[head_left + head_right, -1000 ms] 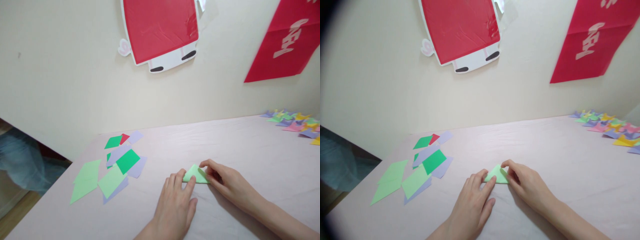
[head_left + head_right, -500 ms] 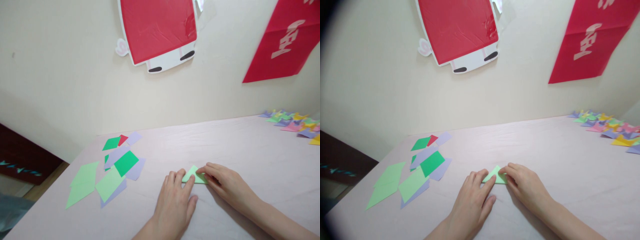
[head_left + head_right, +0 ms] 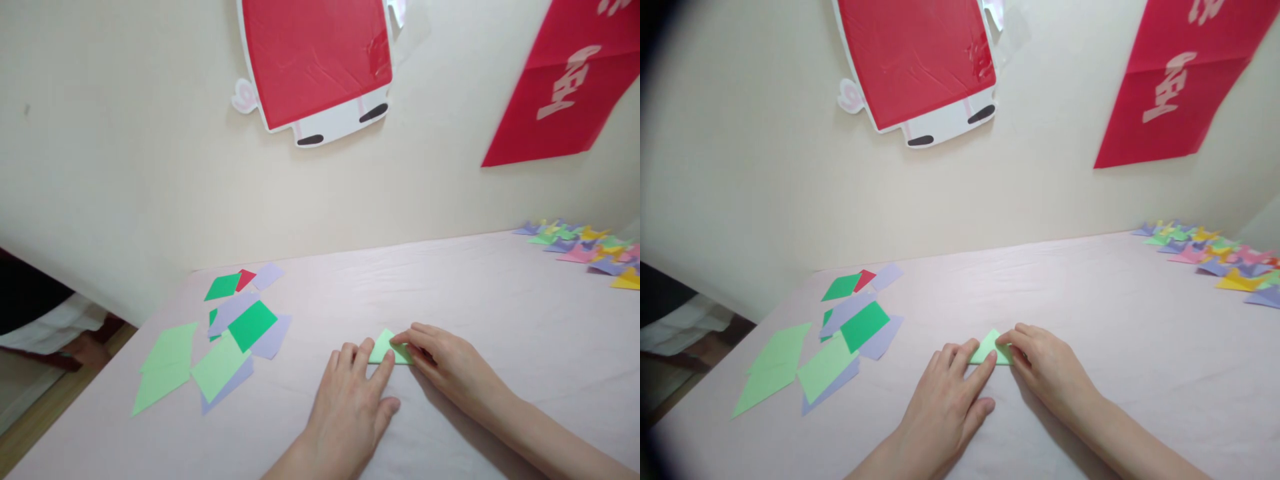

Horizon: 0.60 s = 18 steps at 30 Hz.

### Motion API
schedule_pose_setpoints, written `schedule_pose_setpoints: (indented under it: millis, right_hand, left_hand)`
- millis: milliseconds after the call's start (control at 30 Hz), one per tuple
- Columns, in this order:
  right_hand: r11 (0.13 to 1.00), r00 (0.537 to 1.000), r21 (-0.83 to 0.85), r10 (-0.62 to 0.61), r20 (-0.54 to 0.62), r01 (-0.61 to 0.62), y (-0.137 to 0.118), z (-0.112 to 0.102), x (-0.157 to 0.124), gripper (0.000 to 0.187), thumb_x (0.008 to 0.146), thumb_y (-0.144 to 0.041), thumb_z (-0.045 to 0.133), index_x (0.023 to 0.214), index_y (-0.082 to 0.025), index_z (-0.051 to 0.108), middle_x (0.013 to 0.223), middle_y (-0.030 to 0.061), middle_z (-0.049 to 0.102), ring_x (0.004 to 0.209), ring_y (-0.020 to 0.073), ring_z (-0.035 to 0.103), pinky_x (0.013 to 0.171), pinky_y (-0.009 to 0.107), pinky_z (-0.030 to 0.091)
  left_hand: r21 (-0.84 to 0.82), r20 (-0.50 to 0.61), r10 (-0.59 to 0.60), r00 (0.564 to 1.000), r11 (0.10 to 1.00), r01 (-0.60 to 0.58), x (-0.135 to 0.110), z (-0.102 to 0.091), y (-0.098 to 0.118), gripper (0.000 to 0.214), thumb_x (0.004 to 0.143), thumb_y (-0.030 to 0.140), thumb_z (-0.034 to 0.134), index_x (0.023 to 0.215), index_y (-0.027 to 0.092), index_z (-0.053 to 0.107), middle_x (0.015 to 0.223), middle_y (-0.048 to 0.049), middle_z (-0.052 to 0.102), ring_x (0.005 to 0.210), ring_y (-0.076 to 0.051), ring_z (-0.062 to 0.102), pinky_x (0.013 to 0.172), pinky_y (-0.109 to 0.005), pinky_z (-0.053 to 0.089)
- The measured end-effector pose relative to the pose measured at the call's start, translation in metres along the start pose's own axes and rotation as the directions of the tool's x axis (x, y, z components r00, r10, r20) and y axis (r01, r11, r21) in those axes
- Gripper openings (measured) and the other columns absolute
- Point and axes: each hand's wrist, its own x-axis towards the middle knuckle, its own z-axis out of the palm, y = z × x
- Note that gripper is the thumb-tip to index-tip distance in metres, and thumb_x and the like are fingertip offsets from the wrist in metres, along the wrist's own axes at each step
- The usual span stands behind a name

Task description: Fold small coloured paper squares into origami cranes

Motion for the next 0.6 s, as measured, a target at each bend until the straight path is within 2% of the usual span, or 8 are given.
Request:
schedule_pose_setpoints:
  millis: [267, 433, 600]
  right_hand:
    - [1.0, 1.0, -0.009, -0.016, 0.001, 0.016, 0.0, 0.0, 0.001, 0.025, 0.088, -0.015, 0.045, 0.094, -0.022, 0.069, 0.082, 0.0047, 0.066, 0.08, 0.0201, 0.064, 0.069, 0.028, 0.047]
    - [0.999, 1.0, -0.028, -0.015, 0.008, 0.016, 0.002, 0.001, 0.0, 0.026, 0.087, -0.012, 0.044, 0.095, -0.021, 0.067, 0.085, 0.0053, 0.066, 0.083, 0.0203, 0.063, 0.073, 0.029, 0.048]
    - [0.999, 1.0, -0.046, -0.029, -0.011, 0.028, 0.003, 0.003, -0.001, 0.028, 0.086, -0.011, 0.042, 0.095, -0.021, 0.067, 0.083, 0.0052, 0.065, 0.081, 0.0197, 0.062, 0.072, 0.029, 0.047]
  left_hand:
    - [0.091, 0.013, -0.008, 1.0, 0.996, 0.007, 0.0, 0.0, -0.002, 0.052, 0.093, 0.05, 0.051, 0.14, 0.03, 0.044, 0.142, -0.0064, 0.048, 0.113, -0.029, 0.049, 0.092, -0.046, 0.045]
    - [0.207, -0.007, -0.073, 0.997, 0.976, 0.073, -0.007, -0.002, -0.003, 0.052, 0.093, 0.047, 0.053, 0.138, 0.023, 0.049, 0.138, -0.0105, 0.053, 0.112, -0.031, 0.053, 0.09, -0.048, 0.047]
    - [0.283, -0.057, -0.078, 0.995, 0.955, 0.09, -0.013, 0.003, 0.001, 0.049, 0.092, 0.042, 0.055, 0.135, 0.017, 0.054, 0.135, -0.0118, 0.058, 0.114, -0.03, 0.055, 0.091, -0.048, 0.048]
